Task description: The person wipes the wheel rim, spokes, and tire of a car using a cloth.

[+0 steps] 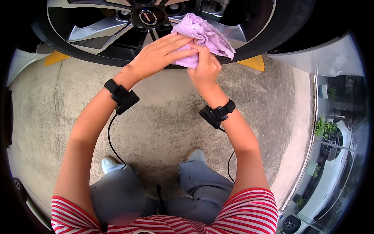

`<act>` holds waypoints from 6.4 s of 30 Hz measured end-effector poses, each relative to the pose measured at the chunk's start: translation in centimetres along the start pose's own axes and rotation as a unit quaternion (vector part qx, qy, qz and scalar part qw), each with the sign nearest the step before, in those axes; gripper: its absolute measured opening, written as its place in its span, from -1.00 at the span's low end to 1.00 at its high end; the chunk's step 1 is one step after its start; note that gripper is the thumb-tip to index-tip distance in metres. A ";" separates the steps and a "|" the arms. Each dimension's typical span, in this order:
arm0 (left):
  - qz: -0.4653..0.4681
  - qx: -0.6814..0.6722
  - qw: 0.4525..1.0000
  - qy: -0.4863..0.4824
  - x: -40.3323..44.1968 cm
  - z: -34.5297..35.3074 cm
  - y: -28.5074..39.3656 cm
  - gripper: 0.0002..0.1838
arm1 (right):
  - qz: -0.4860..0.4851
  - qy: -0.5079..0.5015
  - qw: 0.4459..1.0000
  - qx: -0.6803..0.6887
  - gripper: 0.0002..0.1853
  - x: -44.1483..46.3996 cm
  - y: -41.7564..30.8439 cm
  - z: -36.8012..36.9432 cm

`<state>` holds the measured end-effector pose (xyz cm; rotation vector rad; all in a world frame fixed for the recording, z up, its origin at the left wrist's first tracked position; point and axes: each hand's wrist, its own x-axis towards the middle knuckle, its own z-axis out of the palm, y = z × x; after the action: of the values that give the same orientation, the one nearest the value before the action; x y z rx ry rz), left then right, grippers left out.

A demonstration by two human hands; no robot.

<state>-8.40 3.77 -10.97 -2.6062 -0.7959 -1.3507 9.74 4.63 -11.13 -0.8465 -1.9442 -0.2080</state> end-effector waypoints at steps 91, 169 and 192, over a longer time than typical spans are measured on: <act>-0.064 -0.085 0.992 -0.067 0.7 -7.9 12.4 -0.73 | 0.153 -0.249 0.935 0.202 -0.47 -3.8 -16.6 -18.4; -0.168 0.258 0.858 0.410 0.2 -17.7 -4.6 -0.65 | -0.220 -0.001 0.975 0.042 -0.54 20.8 -18.0 8.1; -0.099 0.088 0.985 0.113 7.7 -4.0 0.2 -0.47 | -0.070 0.153 0.986 0.008 -0.50 10.4 -1.1 0.6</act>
<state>-7.63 5.46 -2.54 -2.2396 -1.1043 -1.5137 5.61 9.06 -2.53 -0.6270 -1.7124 -0.3835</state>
